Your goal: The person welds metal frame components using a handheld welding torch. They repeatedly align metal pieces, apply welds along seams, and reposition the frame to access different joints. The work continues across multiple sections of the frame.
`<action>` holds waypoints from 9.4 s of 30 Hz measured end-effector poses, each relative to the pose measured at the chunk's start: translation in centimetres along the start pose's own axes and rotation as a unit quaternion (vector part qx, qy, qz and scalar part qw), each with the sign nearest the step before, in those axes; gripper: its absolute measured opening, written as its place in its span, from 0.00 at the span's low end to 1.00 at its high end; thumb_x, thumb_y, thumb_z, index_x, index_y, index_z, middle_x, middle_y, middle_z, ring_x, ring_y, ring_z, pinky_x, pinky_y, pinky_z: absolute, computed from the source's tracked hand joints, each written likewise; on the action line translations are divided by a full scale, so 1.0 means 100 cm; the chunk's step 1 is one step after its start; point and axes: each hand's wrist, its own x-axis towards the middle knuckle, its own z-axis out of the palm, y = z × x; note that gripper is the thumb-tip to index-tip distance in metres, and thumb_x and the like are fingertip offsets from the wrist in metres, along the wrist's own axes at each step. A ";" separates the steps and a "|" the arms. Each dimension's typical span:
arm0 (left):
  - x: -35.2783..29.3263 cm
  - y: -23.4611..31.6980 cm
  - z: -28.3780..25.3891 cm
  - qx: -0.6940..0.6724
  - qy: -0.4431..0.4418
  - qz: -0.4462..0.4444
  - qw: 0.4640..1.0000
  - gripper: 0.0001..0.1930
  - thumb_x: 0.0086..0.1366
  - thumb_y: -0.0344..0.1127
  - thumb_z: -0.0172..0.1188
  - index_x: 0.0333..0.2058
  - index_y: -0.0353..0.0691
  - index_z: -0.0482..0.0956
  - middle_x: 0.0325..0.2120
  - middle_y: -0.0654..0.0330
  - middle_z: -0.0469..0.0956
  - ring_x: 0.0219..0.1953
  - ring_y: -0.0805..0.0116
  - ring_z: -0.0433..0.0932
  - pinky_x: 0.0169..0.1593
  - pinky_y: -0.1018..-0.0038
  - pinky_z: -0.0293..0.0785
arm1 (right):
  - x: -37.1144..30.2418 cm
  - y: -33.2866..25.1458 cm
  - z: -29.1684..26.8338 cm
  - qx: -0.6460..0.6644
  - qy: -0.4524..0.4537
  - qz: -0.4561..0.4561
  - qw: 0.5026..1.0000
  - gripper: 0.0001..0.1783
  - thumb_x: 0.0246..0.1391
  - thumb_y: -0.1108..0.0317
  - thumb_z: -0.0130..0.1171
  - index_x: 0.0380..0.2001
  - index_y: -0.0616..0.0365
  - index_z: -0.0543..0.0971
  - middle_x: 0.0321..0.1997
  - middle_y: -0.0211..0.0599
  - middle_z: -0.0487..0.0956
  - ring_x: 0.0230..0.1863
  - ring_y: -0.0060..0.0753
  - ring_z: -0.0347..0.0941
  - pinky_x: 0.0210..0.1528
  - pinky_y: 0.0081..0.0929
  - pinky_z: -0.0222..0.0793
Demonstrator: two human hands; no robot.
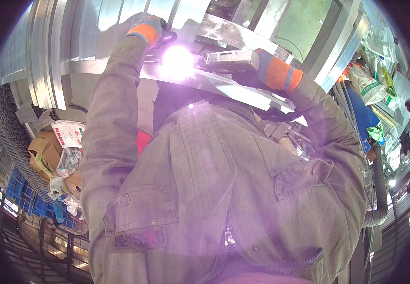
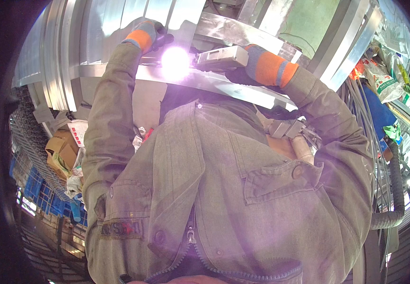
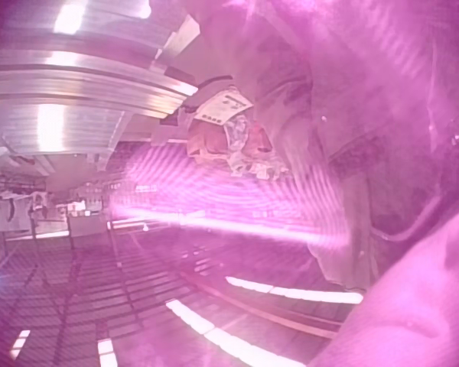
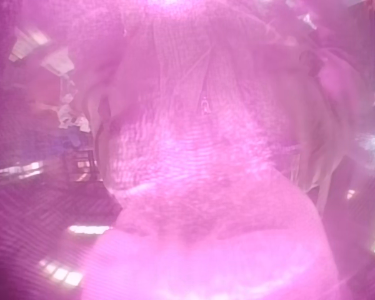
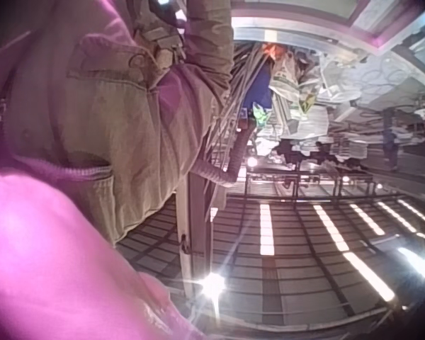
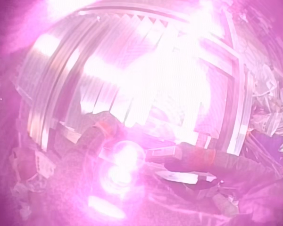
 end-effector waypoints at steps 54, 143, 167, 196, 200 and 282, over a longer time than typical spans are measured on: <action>-0.168 -0.207 0.093 -0.006 0.614 -0.123 0.779 0.13 0.67 0.34 0.59 0.49 0.44 0.82 0.61 0.51 0.78 0.61 0.44 0.74 0.61 0.45 0.71 | -0.132 -0.045 0.116 0.116 0.360 0.050 0.924 0.27 0.58 0.70 0.73 0.58 0.62 0.76 0.50 0.43 0.82 0.51 0.41 0.81 0.53 0.36 0.78; -0.031 0.117 0.097 -0.506 0.344 0.183 0.770 0.26 0.76 0.40 0.63 0.65 0.28 0.77 0.59 0.47 0.83 0.60 0.57 0.81 0.66 0.64 0.74 | -0.212 0.031 0.144 0.207 0.484 -0.003 0.850 0.29 0.62 0.63 0.75 0.60 0.61 0.74 0.52 0.46 0.80 0.51 0.45 0.80 0.53 0.37 0.77; -0.046 0.098 0.042 -0.408 0.214 0.132 0.878 0.27 0.68 0.48 0.72 0.60 0.38 0.84 0.44 0.50 0.90 0.41 0.63 0.90 0.47 0.68 0.84 | -0.173 0.042 0.159 0.134 0.483 0.016 0.865 0.25 0.63 0.65 0.74 0.58 0.59 0.77 0.47 0.42 0.80 0.47 0.41 0.81 0.51 0.37 0.78; -0.005 0.096 -0.008 -0.178 0.052 0.071 0.980 0.24 0.63 0.53 0.75 0.53 0.47 0.89 0.49 0.55 0.89 0.53 0.56 0.87 0.60 0.60 0.80 | -0.178 0.084 0.218 0.209 0.328 0.191 0.901 0.26 0.57 0.58 0.77 0.55 0.58 0.80 0.51 0.45 0.82 0.51 0.51 0.81 0.53 0.43 0.78; -0.011 0.110 -0.021 -0.092 0.048 0.055 0.993 0.23 0.65 0.52 0.72 0.53 0.45 0.89 0.54 0.51 0.87 0.57 0.49 0.85 0.63 0.58 0.79 | -0.173 0.061 0.204 0.090 0.384 0.157 0.905 0.26 0.57 0.59 0.76 0.55 0.58 0.80 0.53 0.46 0.82 0.55 0.52 0.80 0.57 0.42 0.77; -0.019 0.098 -0.025 0.064 0.149 0.156 0.974 0.25 0.59 0.57 0.75 0.44 0.41 0.92 0.41 0.48 0.90 0.47 0.47 0.87 0.55 0.57 0.81 | -0.038 0.043 0.007 0.133 -0.001 -0.140 0.981 0.15 0.64 0.65 0.71 0.51 0.57 0.86 0.40 0.45 0.89 0.38 0.35 0.85 0.46 0.33 0.82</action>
